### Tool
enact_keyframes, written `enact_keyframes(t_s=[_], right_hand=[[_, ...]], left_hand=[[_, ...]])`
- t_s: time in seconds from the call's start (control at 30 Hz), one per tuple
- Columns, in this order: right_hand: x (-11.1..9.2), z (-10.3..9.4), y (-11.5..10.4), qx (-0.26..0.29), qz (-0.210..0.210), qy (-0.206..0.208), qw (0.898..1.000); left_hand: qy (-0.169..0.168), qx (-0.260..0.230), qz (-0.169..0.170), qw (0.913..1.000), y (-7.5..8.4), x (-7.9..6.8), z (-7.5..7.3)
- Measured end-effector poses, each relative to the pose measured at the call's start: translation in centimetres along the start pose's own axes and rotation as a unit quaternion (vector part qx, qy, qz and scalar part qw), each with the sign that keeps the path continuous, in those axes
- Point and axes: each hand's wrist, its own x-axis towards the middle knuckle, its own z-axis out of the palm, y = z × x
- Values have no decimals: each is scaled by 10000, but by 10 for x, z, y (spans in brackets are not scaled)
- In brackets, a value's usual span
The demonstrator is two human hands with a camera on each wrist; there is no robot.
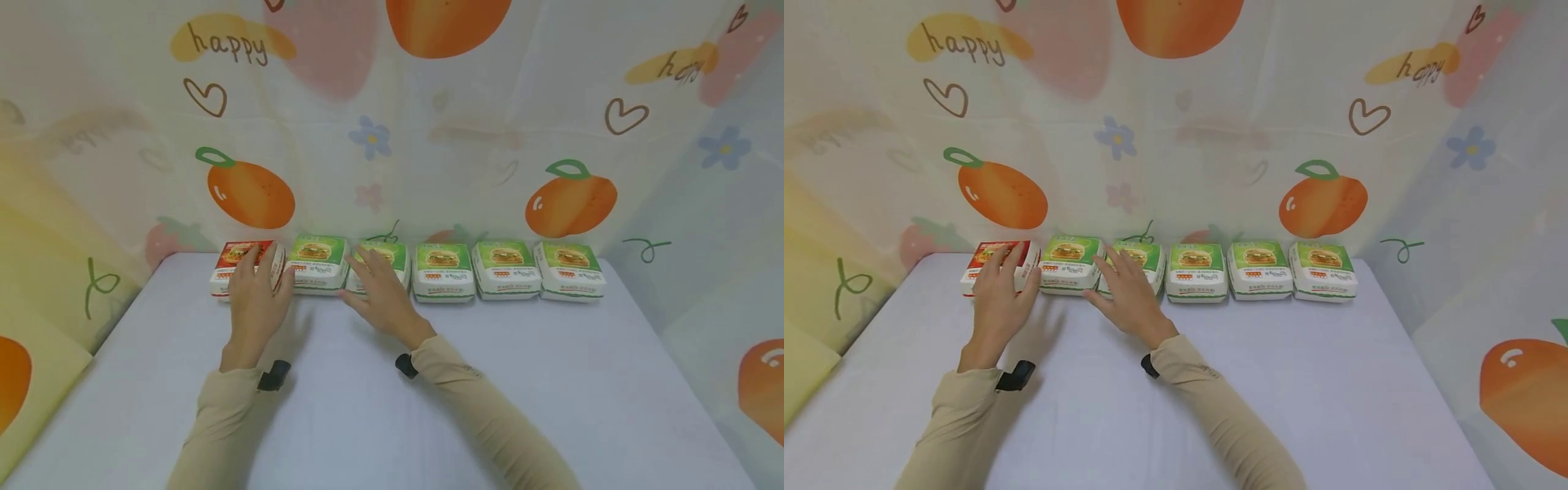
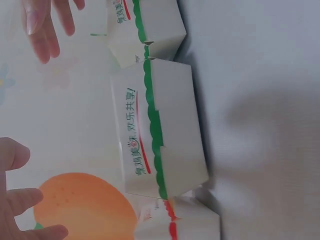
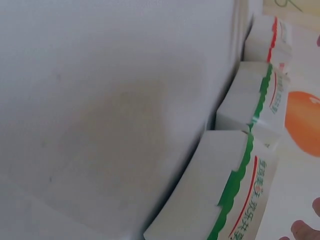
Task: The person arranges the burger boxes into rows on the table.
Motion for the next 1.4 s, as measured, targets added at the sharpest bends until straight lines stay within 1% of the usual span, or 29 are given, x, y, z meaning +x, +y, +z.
enact_keyframes(t_s=[0.1,0.17,0.27,0.43,0.57,0.7,0.83,0.93,1.1,1.27,1.4], right_hand=[[0,5,-2,61,-1,25,10000],[-1,7,-3,133,-16,39,9999],[-1,10,-6,181,-33,9,9998],[1,13,-15,189,-57,-132,9997],[3,18,-22,159,-124,-178,9996],[6,22,-27,179,-169,-181,9995],[9,24,-32,348,-53,-248,9991],[11,26,-36,496,-4,-323,9983],[15,32,-44,815,34,-408,9958],[19,40,-50,1034,184,-503,9932],[23,48,-54,1296,224,-475,9902]], left_hand=[[12,-39,-122,9999,-5,-4,1],[-47,-3,-232,9997,-7,-5,0],[-109,92,-350,9993,-10,-4,-6],[65,69,-478,9988,-20,0,-19],[49,80,-755,9971,-30,1,-28],[-129,83,-1031,9946,-36,2,-37],[-393,94,-1274,9910,-41,3,-44],[-485,82,-1376,9893,-46,3,-47],[-533,-51,-1358,9893,-54,2,-51],[-436,-400,-1118,9920,-66,0,-52],[-492,-520,-1008,9923,-77,0,-52]])
